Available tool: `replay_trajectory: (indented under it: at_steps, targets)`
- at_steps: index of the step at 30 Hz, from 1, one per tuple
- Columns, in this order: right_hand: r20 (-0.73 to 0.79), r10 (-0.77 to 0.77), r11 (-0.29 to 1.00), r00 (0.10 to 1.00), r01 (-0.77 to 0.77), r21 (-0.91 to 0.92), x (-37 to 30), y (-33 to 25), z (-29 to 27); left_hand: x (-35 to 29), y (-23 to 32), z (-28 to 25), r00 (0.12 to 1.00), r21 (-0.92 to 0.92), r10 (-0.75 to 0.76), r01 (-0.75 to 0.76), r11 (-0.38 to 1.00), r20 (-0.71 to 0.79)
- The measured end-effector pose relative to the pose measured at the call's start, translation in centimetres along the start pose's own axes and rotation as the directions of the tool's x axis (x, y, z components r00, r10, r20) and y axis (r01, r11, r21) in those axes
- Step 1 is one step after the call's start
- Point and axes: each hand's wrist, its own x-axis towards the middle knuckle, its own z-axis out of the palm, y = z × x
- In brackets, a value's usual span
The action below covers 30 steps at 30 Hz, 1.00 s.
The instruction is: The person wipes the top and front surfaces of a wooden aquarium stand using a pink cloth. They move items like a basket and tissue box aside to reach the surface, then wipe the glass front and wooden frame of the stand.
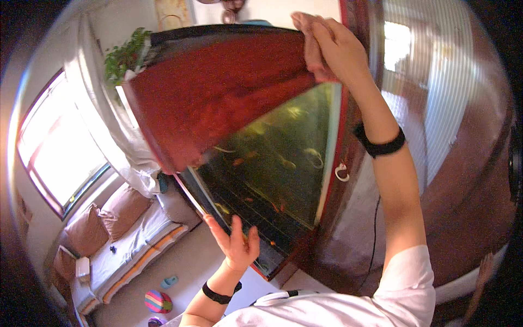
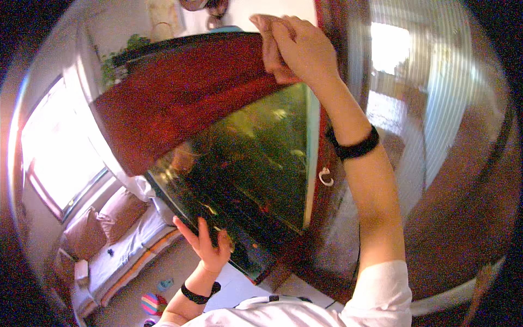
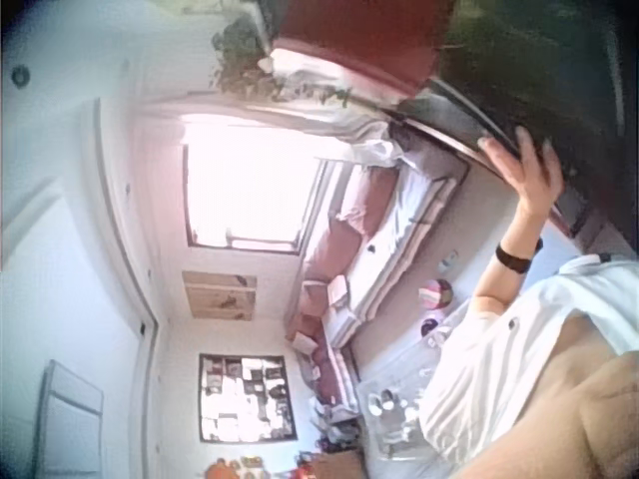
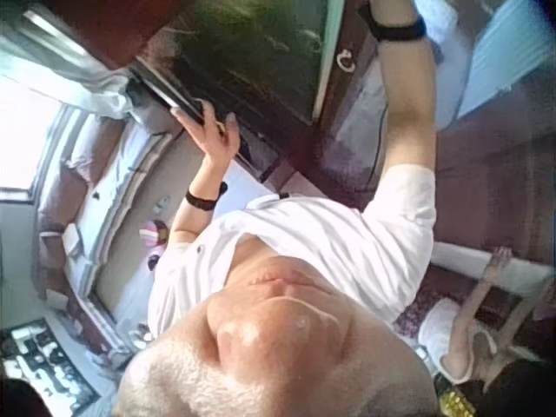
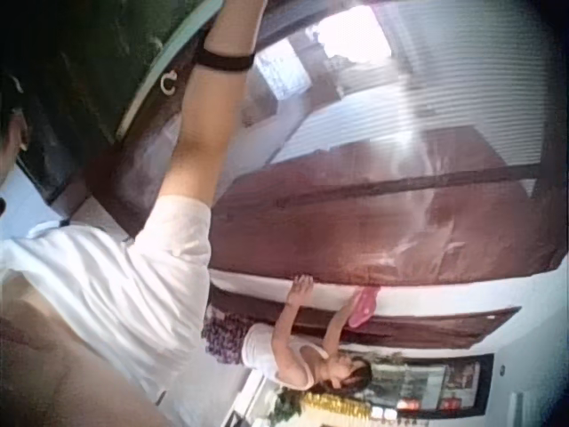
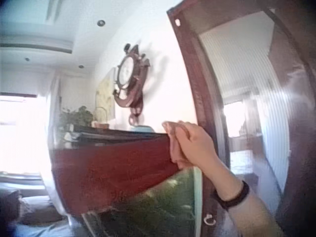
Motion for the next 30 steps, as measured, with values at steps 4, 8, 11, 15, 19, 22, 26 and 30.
replay_trajectory:
  at_steps: [4, 8, 11, 15, 19, 22, 26, 30]
  targets:
    - [-0.029, -0.16, 0.98, 0.987, 0.163, 0.113, -2.3, -6.9, 0.9, -1.1, -0.9, 0.7, 0.999, -0.034, -0.011, 0.009, 0.999, -0.049]
    - [-0.04, -0.404, 0.88, 0.914, 0.4, 0.257, -3.4, -15.3, 1.3, -1.0, -1.3, 1.0, 0.998, -0.046, 0.018, -0.021, 0.999, -0.057]
    - [-0.046, -0.408, 0.872, 0.912, 0.405, 0.274, -2.3, -16.9, 2.0, 0.0, -1.7, 1.1, 0.996, -0.06, 0.06, -0.064, 0.996, -0.067]
    - [0.079, -0.203, 0.923, 0.976, 0.163, 0.347, -1.6, -14.1, 1.9, 1.7, -2.6, -2.0, 0.997, -0.338, 0.079, -0.078, 0.938, -0.011]
    - [-0.111, -0.071, 0.994, 0.991, 0.08, 0.073, 1.3, -10.7, 1.2, 6.5, -6.4, -7.1, 0.982, -0.555, 0.154, -0.187, 0.81, -0.106]
    - [-0.055, 0.096, 0.931, 0.994, -0.07, 0.359, 4.1, -11.5, 0.0, 12.0, -8.9, -10.5, 0.961, -0.549, 0.236, -0.277, 0.789, -0.145]
    - [0.353, -0.055, 0.869, 0.934, -0.129, 0.478, 1.7, -17.3, 1.5, 19.4, -10.4, -13.1, 0.918, -0.511, 0.356, -0.393, 0.765, -0.173]
    - [0.544, -0.124, 0.852, 0.83, -0.192, 0.487, 1.6, -18.7, 1.3, 25.8, -9.3, -12.0, 0.894, -0.46, 0.389, -0.449, 0.766, -0.224]
